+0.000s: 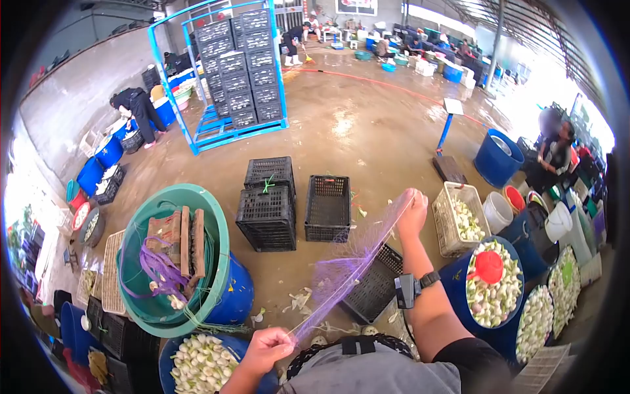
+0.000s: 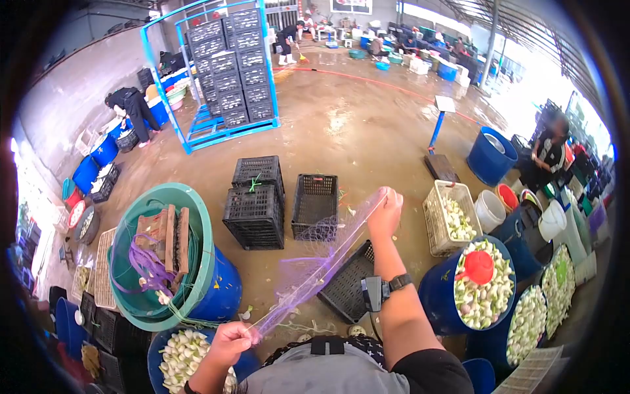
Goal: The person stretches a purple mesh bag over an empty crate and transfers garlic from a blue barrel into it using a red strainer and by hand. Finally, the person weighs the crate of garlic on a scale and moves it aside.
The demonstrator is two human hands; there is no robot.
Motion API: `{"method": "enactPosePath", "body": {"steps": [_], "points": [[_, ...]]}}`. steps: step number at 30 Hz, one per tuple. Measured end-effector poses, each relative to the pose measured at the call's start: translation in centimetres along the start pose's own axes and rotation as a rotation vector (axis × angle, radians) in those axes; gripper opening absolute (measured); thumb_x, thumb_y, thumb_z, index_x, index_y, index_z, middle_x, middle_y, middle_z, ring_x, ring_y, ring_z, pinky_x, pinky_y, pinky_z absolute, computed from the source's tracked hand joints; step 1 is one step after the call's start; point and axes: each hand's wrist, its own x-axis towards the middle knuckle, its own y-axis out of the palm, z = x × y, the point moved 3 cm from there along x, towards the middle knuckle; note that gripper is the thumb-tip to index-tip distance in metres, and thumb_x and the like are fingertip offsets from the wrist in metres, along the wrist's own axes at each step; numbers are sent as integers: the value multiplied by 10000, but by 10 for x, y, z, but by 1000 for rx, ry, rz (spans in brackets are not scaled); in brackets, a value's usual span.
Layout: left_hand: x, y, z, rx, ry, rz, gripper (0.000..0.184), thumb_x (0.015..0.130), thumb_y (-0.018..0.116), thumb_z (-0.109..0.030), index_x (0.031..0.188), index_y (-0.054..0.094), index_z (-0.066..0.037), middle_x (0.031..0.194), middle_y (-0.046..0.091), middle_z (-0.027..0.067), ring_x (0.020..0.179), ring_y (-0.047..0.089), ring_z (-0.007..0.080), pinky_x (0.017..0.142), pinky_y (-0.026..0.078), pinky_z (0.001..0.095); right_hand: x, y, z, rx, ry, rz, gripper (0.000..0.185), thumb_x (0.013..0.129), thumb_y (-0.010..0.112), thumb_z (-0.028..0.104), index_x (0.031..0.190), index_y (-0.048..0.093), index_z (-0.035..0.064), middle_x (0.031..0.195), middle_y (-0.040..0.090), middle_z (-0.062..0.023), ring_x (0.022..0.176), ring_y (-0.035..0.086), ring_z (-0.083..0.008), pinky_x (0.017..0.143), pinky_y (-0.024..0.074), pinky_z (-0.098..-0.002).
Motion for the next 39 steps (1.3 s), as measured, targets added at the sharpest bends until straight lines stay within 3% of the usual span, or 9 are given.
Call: {"method": "enactPosePath", "body": {"steps": [6,8,15,19,21,25,30,35,39], "points": [[7,-19,1,82,73,-384,62,750,650,53,792,629,12,769,635,52,655,561,97,634,458,230,0,-20,-2,69,87,105,192,892,523,194,961,601,33,919,592,-162,861,585,-308,713,465,-381],[20,-19,-5,86,28,-485,62,747,661,44,802,640,25,783,619,52,635,549,80,622,465,220,-15,-19,12,501,643,333,183,885,512,138,1004,571,12,903,610,-146,849,608,-278,723,479,-357],[47,-19,-1,372,120,-445,53,780,650,31,827,629,22,767,580,12,644,496,46,579,414,197,-15,-56,93,103,-271,242,231,851,551,121,1069,524,51,964,628,-176,787,628,-359,702,501,-412],[81,13,-68,567,570,-404,194,827,605,-75,993,606,26,927,573,56,745,535,100,639,456,221,-34,-74,128,5,-367,427,191,877,534,155,1051,521,77,931,625,-158,780,610,-371,657,503,-426],[95,43,-104,738,734,-315,308,690,732,-104,965,634,-7,955,613,93,831,588,175,684,475,278,-47,-76,141,-202,-446,531,229,854,562,187,1058,556,82,903,624,-132,764,626,-322,657,506,-419],[121,105,-102,1008,682,-215,366,659,776,-335,808,635,-33,817,617,100,754,602,271,650,475,356,-70,-82,157,-244,-692,471,215,800,551,154,1010,526,116,720,539,-75,635,613,-277,524,495,-394],[131,94,-73,798,611,-207,117,796,658,-96,795,623,16,733,597,81,624,572,141,579,444,247,-78,-83,151,-314,-730,539,246,726,566,116,966,515,132,716,513,-58,624,605,-259,508,480,-372],[112,66,-88,-521,97,61,138,864,476,-162,830,550,-50,712,570,29,795,536,173,780,401,354,-80,-75,109,-346,-763,592,219,721,564,99,932,522,141,723,525,-65,665,605,-255,554,485,-374],[52,8,-118,-1023,417,465,273,865,483,-239,1037,503,-28,649,504,3,731,509,200,861,366,417,-77,-69,57,-391,-615,675,227,728,540,62,934,585,144,761,550,-79,731,603,-284,611,487,-397]]}}
